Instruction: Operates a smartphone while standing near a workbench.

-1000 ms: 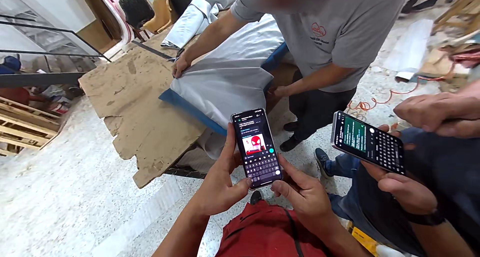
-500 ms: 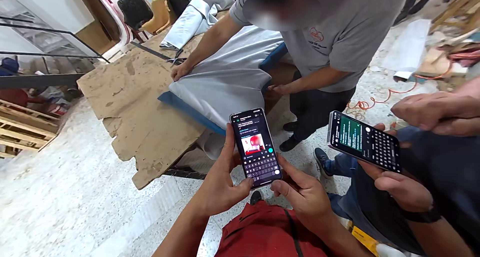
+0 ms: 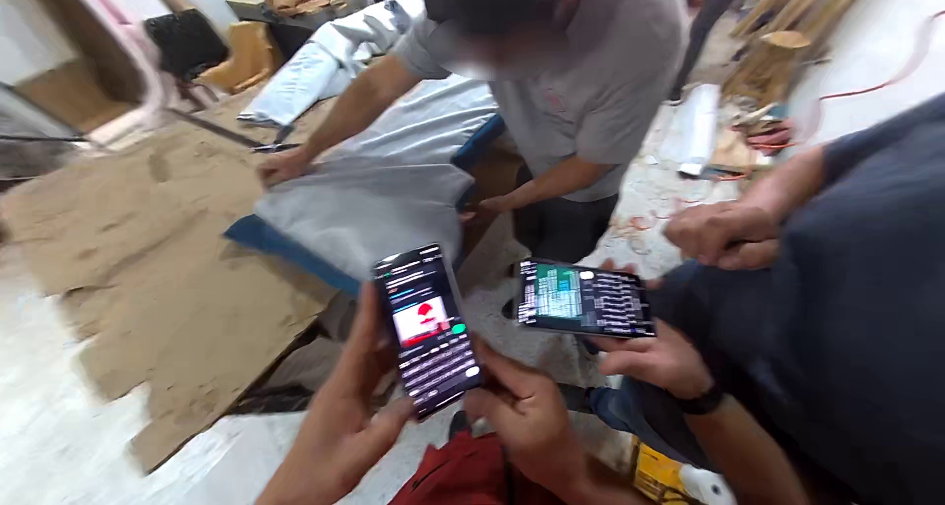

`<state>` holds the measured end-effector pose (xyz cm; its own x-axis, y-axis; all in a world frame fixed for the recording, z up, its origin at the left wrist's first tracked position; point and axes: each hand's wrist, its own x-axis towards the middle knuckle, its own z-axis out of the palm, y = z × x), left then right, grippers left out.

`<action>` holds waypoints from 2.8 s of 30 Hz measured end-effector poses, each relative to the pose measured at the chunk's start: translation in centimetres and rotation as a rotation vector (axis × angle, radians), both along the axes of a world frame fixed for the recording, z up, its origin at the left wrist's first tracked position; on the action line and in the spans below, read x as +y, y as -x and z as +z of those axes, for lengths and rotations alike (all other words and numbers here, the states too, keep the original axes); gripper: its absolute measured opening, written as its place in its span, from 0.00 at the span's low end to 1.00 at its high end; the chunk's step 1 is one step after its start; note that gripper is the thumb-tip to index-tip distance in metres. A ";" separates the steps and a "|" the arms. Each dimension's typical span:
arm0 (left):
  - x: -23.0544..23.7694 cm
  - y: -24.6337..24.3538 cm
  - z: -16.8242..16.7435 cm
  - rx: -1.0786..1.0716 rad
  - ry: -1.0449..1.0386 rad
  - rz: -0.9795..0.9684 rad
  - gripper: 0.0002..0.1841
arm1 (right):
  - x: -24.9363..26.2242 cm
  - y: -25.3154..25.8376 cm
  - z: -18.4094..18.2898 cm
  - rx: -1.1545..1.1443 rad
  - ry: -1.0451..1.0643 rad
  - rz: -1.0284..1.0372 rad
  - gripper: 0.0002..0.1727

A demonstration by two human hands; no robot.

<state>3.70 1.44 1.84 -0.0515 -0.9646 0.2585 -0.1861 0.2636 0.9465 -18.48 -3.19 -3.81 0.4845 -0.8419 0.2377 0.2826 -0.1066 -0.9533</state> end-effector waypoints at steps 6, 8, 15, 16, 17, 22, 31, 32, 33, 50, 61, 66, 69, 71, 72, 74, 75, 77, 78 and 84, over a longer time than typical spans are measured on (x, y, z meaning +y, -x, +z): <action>-0.7 1.0 -0.8 0.126 0.098 -0.045 0.60 | -0.1 1.6 0.7 0.084 0.163 -0.016 0.28; -0.6 1.4 -1.1 0.128 0.078 -0.029 0.60 | -0.3 2.2 0.8 0.114 0.143 -0.006 0.28; 0.7 2.7 -1.4 0.142 0.036 0.000 0.56 | 0.2 3.4 0.6 0.113 0.035 0.033 0.29; 0.8 2.9 -1.5 0.140 0.032 -0.001 0.56 | 0.2 3.6 0.4 0.117 0.029 0.035 0.29; 1.0 3.1 -1.6 0.137 0.026 0.006 0.56 | 0.3 3.8 0.3 0.124 0.021 0.037 0.29; 2.0 4.2 -2.1 0.192 -0.008 0.046 0.54 | 0.7 4.5 -0.4 0.139 0.006 0.056 0.28; 2.4 5.0 -1.4 0.188 0.011 0.234 0.49 | 0.8 3.7 -0.4 0.110 0.056 0.065 0.28; 2.4 4.9 -1.3 0.182 0.012 0.233 0.49 | 0.8 3.5 -0.4 0.103 0.055 0.066 0.28; 2.3 4.8 -1.2 0.181 0.016 0.227 0.49 | 0.8 3.4 -0.4 0.099 0.054 0.065 0.28; 1.5 3.4 -1.1 0.171 0.018 0.182 0.51 | 0.4 2.2 -0.6 0.071 0.032 0.037 0.29; 1.2 2.4 -1.8 0.470 0.038 0.013 0.42 | 0.6 2.0 -0.6 0.060 0.009 0.068 0.30; 1.0 2.2 -1.8 0.405 0.070 0.149 0.40 | 0.5 1.8 -1.6 0.044 0.071 0.046 0.31; 0.6 1.8 -1.6 0.302 0.063 0.339 0.32 | 0.8 2.0 -1.9 0.073 0.093 0.046 0.31; 0.0 1.4 -1.1 0.218 0.050 0.422 0.28 | 0.9 1.9 -1.9 0.079 0.093 0.056 0.31; -0.2 1.3 -1.0 0.186 0.037 0.429 0.27 | 1.0 1.9 -1.8 0.074 0.087 0.054 0.31; -0.6 1.4 -0.8 0.163 0.002 0.394 0.28 | 1.1 2.2 -1.6 0.082 0.075 0.045 0.31; -0.7 1.4 -0.8 0.174 -0.017 0.368 0.29 | 1.1 2.3 -1.4 0.090 0.063 0.040 0.31; -0.9 1.4 -0.9 0.214 -0.039 0.331 0.30 | 1.0 2.2 -1.2 0.084 0.024 0.028 0.30; -0.9 1.5 -1.0 0.226 -0.050 0.320 0.30 | 1.0 2.1 -1.1 0.073 0.004 0.007 0.27; -0.8 1.6 -1.1 0.203 -0.104 0.296 0.31 | 0.6 1.1 -0.9 0.122 -0.019 -0.207 0.16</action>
